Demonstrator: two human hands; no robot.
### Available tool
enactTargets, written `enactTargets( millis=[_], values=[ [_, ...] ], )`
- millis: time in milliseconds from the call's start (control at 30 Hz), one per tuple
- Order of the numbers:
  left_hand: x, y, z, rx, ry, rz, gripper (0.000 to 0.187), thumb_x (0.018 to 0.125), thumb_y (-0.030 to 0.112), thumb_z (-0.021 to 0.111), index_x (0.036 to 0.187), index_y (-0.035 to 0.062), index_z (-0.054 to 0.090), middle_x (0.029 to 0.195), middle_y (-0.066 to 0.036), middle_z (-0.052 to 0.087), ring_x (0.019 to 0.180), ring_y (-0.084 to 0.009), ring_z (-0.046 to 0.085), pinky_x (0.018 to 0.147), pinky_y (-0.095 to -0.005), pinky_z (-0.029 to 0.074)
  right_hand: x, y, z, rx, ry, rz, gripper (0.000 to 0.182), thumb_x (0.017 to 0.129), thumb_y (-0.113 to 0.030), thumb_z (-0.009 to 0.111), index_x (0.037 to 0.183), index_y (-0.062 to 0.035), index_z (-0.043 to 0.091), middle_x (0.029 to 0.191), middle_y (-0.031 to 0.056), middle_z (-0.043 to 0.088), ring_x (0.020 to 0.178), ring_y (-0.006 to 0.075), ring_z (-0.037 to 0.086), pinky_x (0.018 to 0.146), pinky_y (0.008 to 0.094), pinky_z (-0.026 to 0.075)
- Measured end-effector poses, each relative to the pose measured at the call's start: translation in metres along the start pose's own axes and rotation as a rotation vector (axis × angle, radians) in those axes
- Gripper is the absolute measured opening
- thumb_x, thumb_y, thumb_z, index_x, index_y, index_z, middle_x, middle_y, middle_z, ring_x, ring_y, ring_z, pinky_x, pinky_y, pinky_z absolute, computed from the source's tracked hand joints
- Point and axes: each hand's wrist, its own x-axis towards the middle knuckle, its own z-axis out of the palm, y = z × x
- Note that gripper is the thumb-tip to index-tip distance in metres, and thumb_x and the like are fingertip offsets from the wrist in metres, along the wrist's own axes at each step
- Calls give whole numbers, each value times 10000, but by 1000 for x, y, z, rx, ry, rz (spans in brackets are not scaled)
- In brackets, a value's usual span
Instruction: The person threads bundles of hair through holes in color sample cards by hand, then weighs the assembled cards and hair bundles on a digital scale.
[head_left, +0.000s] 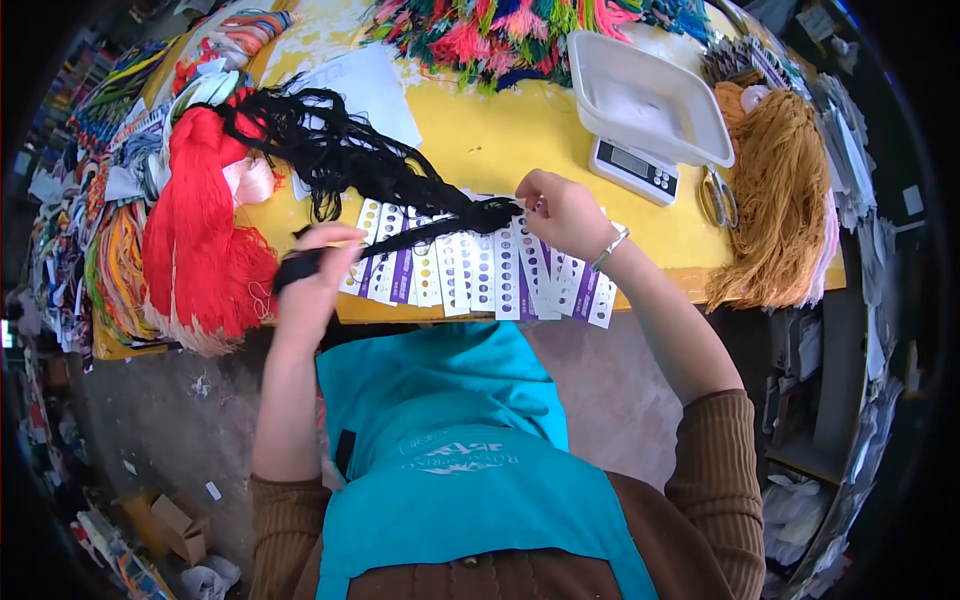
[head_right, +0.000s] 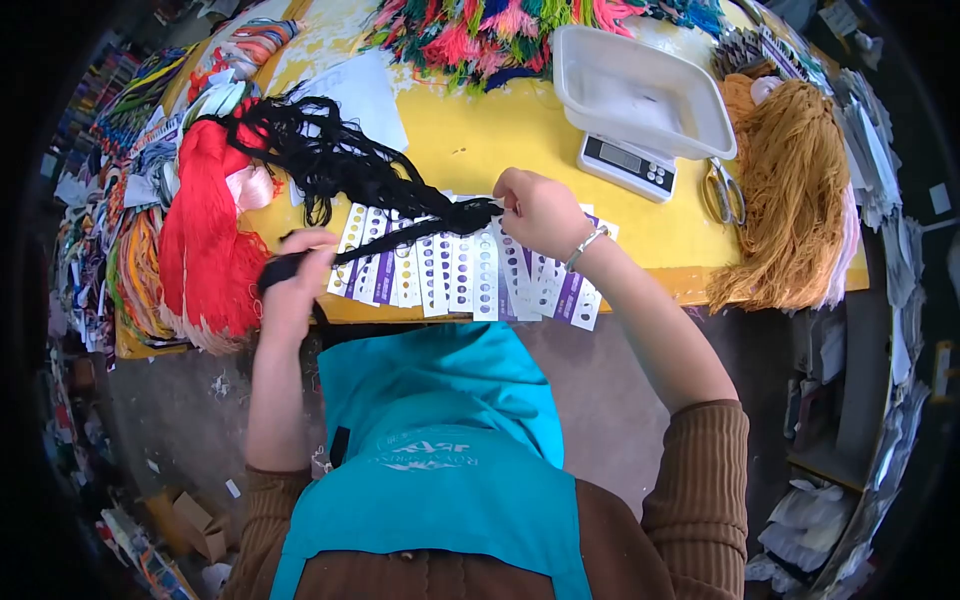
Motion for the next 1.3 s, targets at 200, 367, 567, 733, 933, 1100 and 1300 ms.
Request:
enactTargets(
  millis=[200,367,567,733,933,1100,1300],
  values=[
    [19,-33,55,524,-202,40,283,775,160,730,1036,79,657,1063,-133,591,1008,-325,578,866,-402,471,6,6,18,-233,32,-127,139,742,-118,608,859,-43,603,839,149,609,769,348,625,708,428,517],
    [22,-53,79,863,-144,88,94,829,139,641,890,78,605,1014,-121,608,934,-320,603,786,-423,494,6,14,21,-127,87,-137,118,730,-100,636,825,-38,600,802,138,596,709,324,619,652,414,514],
    [25,-2,76,713,-356,-103,102,929,151,539,976,86,476,766,-167,610,718,-362,625,604,-478,458,-3,32,15,540,-27,156,104,765,-32,629,862,-11,600,747,40,579,661,109,545,620,258,472],
    [34,-6,73,674,-436,-31,112,933,168,533,1007,107,478,760,-173,617,727,-360,632,619,-469,465,-3,30,20,612,38,162,34,779,5,546,806,-16,550,709,-17,520,643,57,476,580,226,417],
    [34,-3,46,597,-411,-128,150,944,261,563,980,117,545,818,-126,650,783,-309,639,691,-401,481,-6,18,24,141,144,34,150,711,-71,601,855,-33,582,702,126,600,637,244,587,624,337,492],
    [31,-12,-21,283,-254,-174,104,908,148,638,925,48,615,758,-30,600,728,-120,559,682,-289,460,-7,9,18,-26,79,-9,258,693,-196,668,925,-96,617,867,96,618,814,295,645,702,385,516],
    [54,15,-107,37,33,-481,69,873,152,684,830,126,636,645,71,455,522,-14,348,454,-192,239,-6,8,19,-91,44,-11,341,703,-269,700,993,-111,614,973,117,608,860,301,636,756,396,510]
  ],
)
